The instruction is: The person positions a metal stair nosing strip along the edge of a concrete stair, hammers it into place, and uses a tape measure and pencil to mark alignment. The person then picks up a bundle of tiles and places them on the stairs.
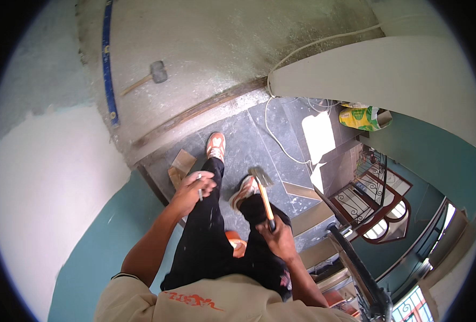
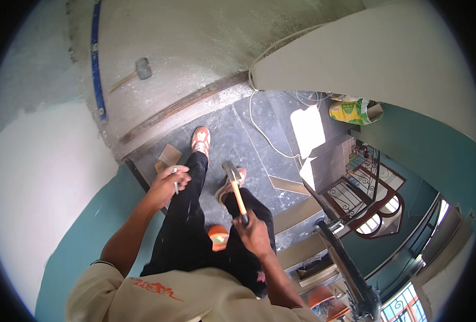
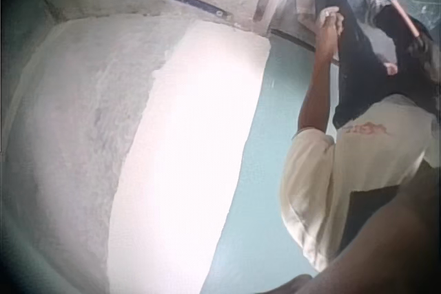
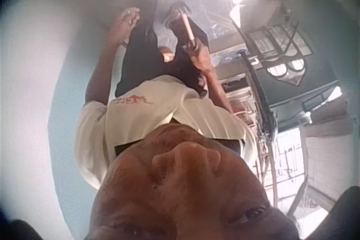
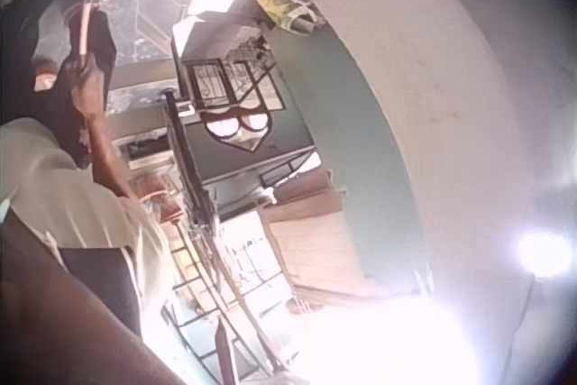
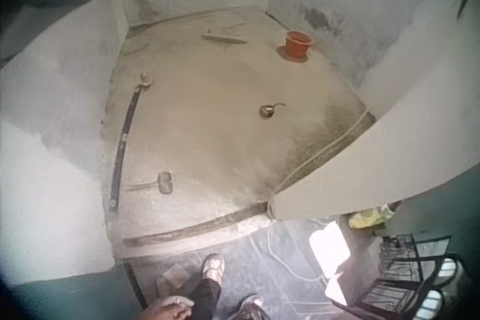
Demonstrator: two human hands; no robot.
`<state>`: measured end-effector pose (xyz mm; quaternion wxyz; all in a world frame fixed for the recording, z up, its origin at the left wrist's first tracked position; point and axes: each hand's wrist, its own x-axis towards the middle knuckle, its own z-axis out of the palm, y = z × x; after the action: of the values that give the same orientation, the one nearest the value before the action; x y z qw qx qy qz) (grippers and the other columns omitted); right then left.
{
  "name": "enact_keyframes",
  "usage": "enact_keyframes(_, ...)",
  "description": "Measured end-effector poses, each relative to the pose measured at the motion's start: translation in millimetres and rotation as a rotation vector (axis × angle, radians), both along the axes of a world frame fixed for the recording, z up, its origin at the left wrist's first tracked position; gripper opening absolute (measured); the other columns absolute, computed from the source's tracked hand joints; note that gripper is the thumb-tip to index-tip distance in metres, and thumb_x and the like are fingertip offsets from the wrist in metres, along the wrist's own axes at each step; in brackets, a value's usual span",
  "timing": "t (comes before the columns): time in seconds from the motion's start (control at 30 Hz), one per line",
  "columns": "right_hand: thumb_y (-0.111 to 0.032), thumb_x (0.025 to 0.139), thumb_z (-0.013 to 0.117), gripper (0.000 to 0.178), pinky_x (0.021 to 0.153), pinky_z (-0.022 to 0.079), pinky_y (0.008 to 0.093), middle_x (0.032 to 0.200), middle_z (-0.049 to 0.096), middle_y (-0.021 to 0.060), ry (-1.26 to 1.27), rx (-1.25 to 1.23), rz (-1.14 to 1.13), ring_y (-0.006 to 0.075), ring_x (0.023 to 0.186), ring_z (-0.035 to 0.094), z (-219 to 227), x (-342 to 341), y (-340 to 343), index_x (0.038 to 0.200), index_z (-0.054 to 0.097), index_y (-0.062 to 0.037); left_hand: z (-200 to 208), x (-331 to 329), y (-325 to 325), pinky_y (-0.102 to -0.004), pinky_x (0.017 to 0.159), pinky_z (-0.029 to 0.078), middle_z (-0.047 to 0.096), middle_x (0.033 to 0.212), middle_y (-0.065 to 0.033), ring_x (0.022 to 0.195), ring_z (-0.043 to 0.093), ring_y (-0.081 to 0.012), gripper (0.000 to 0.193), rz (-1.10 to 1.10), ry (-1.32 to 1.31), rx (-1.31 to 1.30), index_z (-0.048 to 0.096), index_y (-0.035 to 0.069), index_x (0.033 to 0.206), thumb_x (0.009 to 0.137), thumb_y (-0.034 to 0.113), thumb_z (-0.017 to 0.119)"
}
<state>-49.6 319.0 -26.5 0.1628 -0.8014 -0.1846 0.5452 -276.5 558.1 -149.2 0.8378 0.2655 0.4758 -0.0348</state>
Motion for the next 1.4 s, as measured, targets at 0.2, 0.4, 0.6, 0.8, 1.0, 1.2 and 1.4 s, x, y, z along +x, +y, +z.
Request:
enact_keyframes(0.2, -0.025, 0.098, 0.079, 0.031, 0.071, 0.055, 0.0339, 0.088, 0.077, 0.0128, -0.14, 0.247, -0.23, 0.0159, 0.075, 0.07, -202.3, -4.4, 108.0, 0.097, 0.061, 0.0006, -162.9, 100.8, -2.8, -0.0426, 0.123, 0.037, 0.05, 0.159, -0.0156, 0.151, 0.045, -0.0274, 0.044, -0.006, -0.363, -0.227, 0.045, 0.0, 0.153, 0.115, 0.022, 0.047)
enact_keyframes(0.4, -0.013, 0.093, 0.084, 0.03, 0.069, 0.054, 0.0309, 0.087, 0.076, 0.0113, -0.076, 0.344, -0.409, 0.0116, 0.079, 0.068, -338.7, -6.7, 86.2, 0.094, 0.057, -0.0015, -285.3, 109.5, -4.0, -0.0376, 0.125, 0.033, 0.048, 0.161, -0.0115, 0.155, 0.039, -0.0224, 0.044, -0.205, -0.491, -0.072, 0.042, 0.002, 0.157, 0.116, 0.019, 0.043)
enact_keyframes(0.6, -0.008, 0.091, 0.084, 0.033, 0.078, 0.054, 0.0279, 0.093, 0.071, 0.0033, 0.022, 0.483, -0.496, 0.0098, 0.087, 0.065, -399.9, 0.8, 77.5, 0.113, 0.062, 0.0022, -334.8, 126.3, -16.2, -0.0353, 0.111, 0.046, 0.052, 0.156, -0.0111, 0.138, 0.055, -0.0192, 0.056, -0.236, -0.579, -0.099, 0.03, 0.005, 0.166, 0.116, 0.024, 0.046)
enact_keyframes(0.8, -0.005, 0.091, 0.083, 0.031, 0.082, 0.053, 0.0269, 0.094, 0.071, 0.0049, 0.11, 0.616, -0.426, 0.0098, 0.089, 0.066, -429.6, 29.8, 88.6, 0.11, 0.058, -0.0005, -341.8, 135.1, 6.4, -0.0356, 0.114, 0.044, 0.05, 0.16, -0.014, 0.136, 0.054, -0.0167, 0.064, -0.469, -0.573, 0.284, 0.019, 0.001, 0.168, 0.116, 0.029, 0.045)
enact_keyframes(1.0, 0.003, 0.096, 0.074, 0.028, 0.076, 0.057, 0.0307, 0.091, 0.073, 0.0128, 0.186, 0.709, -0.51, 0.0165, 0.086, 0.071, -424.7, 37.9, 79.1, 0.093, 0.047, -0.0054, -332.9, 120.5, 1.4, -0.0349, 0.117, 0.041, 0.046, 0.165, -0.014, 0.138, 0.055, -0.019, 0.055, -0.449, -0.427, 0.368, 0.035, 0.002, 0.163, 0.116, 0.028, 0.045)
enact_keyframes(1.2, -0.001, 0.095, 0.077, 0.029, 0.073, 0.057, 0.0301, 0.092, 0.074, 0.0134, 0.133, 0.763, -0.485, 0.0157, 0.083, 0.07, -448.7, 50.6, 66.3, 0.091, 0.048, -0.0047, -352.1, 136.3, -26.3, -0.0328, 0.098, 0.052, 0.076, 0.124, -0.0056, 0.115, 0.067, -0.0162, 0.036, -0.343, -0.467, 0.634, 0.073, 0.004, 0.121, 0.111, 0.035, 0.056)
enact_keyframes(1.4, -0.015, 0.098, 0.079, 0.03, 0.055, 0.054, 0.0274, 0.083, 0.072, 0.0101, -0.049, 0.66, -0.535, 0.013, 0.064, 0.068, -443.3, 67.7, 56.7, 0.093, 0.052, -0.0031, -348.7, 176.6, 21.1, -0.0347, 0.098, 0.053, 0.078, 0.115, -0.0102, 0.112, 0.07, -0.0191, 0.04, -0.397, -0.205, 1.023, 0.078, 0.008, 0.109, 0.107, 0.045, 0.062)
